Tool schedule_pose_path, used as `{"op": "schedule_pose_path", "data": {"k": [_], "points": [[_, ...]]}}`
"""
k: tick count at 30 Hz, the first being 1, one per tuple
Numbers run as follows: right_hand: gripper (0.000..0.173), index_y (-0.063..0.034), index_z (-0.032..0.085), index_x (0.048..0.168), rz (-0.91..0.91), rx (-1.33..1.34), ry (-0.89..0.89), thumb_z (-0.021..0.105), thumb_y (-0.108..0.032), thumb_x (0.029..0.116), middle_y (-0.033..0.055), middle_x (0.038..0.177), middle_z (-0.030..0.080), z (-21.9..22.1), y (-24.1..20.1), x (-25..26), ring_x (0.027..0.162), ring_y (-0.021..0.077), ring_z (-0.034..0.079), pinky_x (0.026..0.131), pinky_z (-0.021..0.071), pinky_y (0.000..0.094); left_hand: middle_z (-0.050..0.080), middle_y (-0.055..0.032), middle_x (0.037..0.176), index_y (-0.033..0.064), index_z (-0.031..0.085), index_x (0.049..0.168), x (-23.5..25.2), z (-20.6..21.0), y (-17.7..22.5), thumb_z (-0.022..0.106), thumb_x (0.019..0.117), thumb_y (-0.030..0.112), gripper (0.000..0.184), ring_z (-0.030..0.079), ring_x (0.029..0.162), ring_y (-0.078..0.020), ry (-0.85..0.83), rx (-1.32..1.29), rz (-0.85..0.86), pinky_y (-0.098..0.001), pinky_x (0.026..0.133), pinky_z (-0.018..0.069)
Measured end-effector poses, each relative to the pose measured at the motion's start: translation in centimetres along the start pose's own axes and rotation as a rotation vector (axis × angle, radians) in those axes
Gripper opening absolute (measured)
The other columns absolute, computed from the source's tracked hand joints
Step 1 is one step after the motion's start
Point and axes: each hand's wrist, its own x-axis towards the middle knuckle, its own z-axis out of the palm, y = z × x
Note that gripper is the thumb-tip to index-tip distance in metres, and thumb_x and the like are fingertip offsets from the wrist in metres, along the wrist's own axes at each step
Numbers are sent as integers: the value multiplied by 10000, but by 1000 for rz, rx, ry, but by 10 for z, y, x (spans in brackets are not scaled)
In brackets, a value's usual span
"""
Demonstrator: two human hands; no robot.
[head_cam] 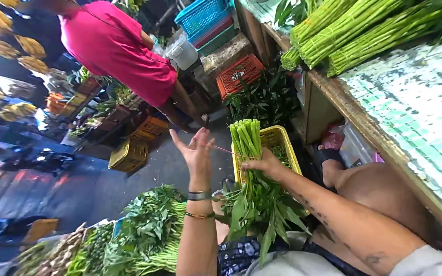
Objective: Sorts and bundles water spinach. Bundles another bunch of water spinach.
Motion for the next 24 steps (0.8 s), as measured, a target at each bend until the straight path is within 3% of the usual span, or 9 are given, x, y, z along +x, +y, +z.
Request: {"op": "schedule_pose_path", "data": {"k": [1,3,5,8,11,14,17,21,24], "points": [[422,4,611,1168,-17,-7,-56,744,-223,839,69,894,730,-4,-4,-2,803,157,720,810,620,345,579,-131,1404,258,-73,1601,5,-4,7,565,998,552,926,640,1226,-301,-138,-124,-111,-514,1005,548],[472,-11,632,1186,-18,-121,-239,779,-253,808,50,958,738,-10,-9,-4,867,123,718,847,615,338,607,-108,1409,316,11,1621,11,-4,26,726,744,762,1217,646,1218,-297,-476,-128,-182,-492,987,564],[460,-48,646,1224,70,-317,-462,792,-183,810,33,1051,721,-9,-11,-2,954,90,687,892,589,342,617,-96,1386,252,-34,1639,10,16,68,866,616,699,1433,666,1168,-252,-848,159,-113,-431,929,607],[405,-43,633,1236,76,-282,-446,751,-136,860,-1,1048,714,-6,0,0,949,40,675,898,579,279,721,-37,1229,116,182,1633,-12,45,118,876,752,494,1184,710,1050,-143,-1109,322,177,-342,891,623],[341,4,657,1185,45,-148,79,753,-152,897,67,950,733,-2,-7,4,861,115,700,832,600,336,747,-38,1168,215,353,1582,-20,35,110,795,872,441,867,717,1079,-234,-622,-128,277,-473,1025,568],[529,-34,606,1274,-8,-246,451,838,-249,850,116,1011,708,9,-17,4,897,197,700,829,599,437,575,-42,1470,268,64,1633,-6,39,57,726,914,498,1004,575,1329,-240,-252,-198,172,-465,1108,481],[657,-91,560,1363,41,-594,406,828,-375,835,132,1075,719,17,-8,-3,987,253,709,895,584,501,541,-65,1509,227,-30,1639,-5,57,22,742,868,583,1148,616,1274,-205,-272,-40,-12,-413,1032,543],[709,-162,487,1491,202,-853,233,752,-437,893,147,1140,725,9,-6,-7,1040,330,710,907,566,574,732,-56,1130,172,399,1578,-6,77,20,746,927,284,747,714,963,-189,-258,236,-33,-402,809,623],[687,-169,515,1467,149,-821,188,774,-408,877,137,1126,727,5,-7,-7,1025,307,714,900,574,562,703,-27,893,47,655,1236,-5,80,17,621,893,93,347,673,792,-110,-135,364,21,-309,717,576]]}}
